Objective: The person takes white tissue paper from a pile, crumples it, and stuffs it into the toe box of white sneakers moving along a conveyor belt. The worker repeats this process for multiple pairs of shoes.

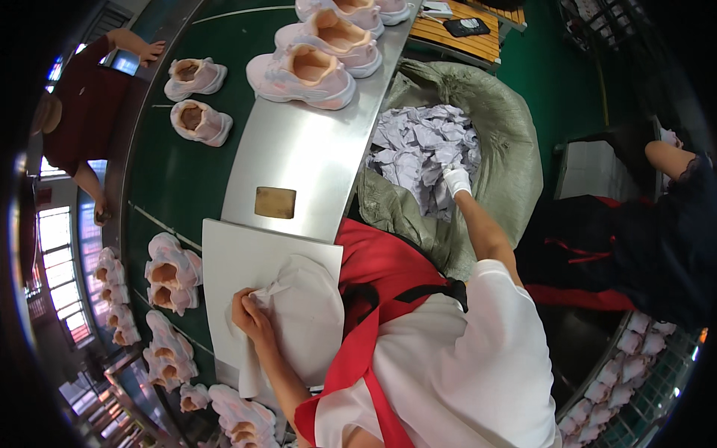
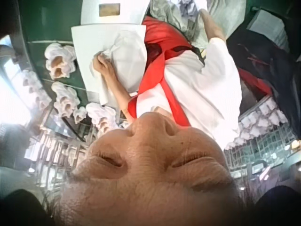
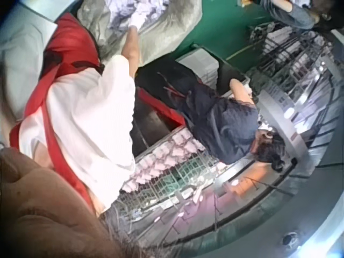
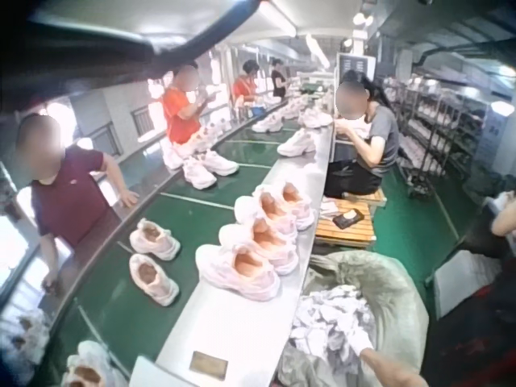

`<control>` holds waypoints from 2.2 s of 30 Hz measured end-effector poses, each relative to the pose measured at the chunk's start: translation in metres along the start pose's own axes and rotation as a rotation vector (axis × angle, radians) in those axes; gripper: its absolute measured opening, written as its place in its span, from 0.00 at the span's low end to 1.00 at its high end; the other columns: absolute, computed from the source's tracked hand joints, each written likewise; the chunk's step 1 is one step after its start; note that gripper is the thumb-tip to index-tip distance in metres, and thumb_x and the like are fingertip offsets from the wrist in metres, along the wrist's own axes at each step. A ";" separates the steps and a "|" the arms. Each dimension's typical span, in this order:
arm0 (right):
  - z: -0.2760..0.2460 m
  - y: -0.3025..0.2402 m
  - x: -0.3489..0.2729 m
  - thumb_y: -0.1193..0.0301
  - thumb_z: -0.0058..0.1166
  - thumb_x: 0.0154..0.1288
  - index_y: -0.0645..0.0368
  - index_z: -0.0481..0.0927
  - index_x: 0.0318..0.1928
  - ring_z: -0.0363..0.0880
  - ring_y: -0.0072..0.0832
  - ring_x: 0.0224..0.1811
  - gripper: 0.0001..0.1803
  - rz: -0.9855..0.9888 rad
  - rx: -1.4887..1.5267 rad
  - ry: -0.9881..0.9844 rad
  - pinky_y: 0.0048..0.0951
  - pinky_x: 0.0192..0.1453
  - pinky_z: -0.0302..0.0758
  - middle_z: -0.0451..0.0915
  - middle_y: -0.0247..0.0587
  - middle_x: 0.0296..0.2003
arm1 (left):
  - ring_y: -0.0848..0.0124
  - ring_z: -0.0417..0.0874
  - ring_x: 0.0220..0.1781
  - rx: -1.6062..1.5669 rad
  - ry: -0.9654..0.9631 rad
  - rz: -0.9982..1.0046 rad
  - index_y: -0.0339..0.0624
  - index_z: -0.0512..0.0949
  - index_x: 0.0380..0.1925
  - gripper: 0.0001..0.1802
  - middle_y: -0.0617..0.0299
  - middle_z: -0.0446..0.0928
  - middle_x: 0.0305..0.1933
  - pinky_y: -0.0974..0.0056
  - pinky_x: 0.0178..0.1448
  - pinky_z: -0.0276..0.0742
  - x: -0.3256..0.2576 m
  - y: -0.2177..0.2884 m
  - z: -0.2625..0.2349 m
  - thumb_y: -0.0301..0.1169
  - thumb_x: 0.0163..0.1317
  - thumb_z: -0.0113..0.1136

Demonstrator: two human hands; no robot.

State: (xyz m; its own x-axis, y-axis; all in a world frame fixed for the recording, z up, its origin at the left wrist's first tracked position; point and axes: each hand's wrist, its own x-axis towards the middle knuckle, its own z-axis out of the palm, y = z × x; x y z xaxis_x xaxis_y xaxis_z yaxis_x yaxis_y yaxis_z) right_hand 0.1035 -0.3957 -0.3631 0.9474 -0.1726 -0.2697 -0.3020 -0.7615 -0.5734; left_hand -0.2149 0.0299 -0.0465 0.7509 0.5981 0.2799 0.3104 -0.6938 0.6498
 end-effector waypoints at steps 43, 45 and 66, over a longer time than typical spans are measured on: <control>-0.111 -0.432 -0.350 0.67 0.62 0.46 0.59 0.62 0.63 0.61 0.42 0.64 0.41 -1.277 0.489 -0.560 0.33 0.66 0.59 0.64 0.50 0.61 | 0.65 0.71 0.19 -0.471 -0.009 -0.292 0.36 0.71 0.41 0.14 0.51 0.77 0.29 0.64 0.27 0.67 -0.004 0.061 -0.061 0.31 0.57 0.59; -0.108 -0.439 -0.347 0.59 0.67 0.44 0.58 0.63 0.63 0.55 0.42 0.69 0.44 -1.678 0.011 -0.268 0.35 0.65 0.60 0.60 0.51 0.63 | 0.60 0.73 0.22 -0.360 -0.057 -0.273 0.36 0.71 0.40 0.12 0.49 0.76 0.28 0.62 0.30 0.69 -0.011 0.056 -0.070 0.30 0.59 0.57; -0.012 -0.421 -0.318 0.69 0.48 0.66 0.66 0.78 0.44 0.67 0.18 0.25 0.13 -0.792 0.460 -1.021 0.22 0.32 0.69 0.75 0.34 0.23 | 0.60 0.80 0.30 0.140 0.106 0.122 0.42 0.72 0.50 0.22 0.58 0.78 0.45 0.63 0.34 0.76 -0.046 0.030 -0.114 0.23 0.52 0.60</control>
State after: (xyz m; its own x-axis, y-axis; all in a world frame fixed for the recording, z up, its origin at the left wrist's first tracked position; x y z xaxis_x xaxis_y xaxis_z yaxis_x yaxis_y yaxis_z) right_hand -0.0698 -0.0281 -0.0264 0.4434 0.8925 -0.0821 0.0810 -0.1311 -0.9881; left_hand -0.3065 0.0278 0.0407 0.7245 0.5403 0.4280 0.3049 -0.8082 0.5039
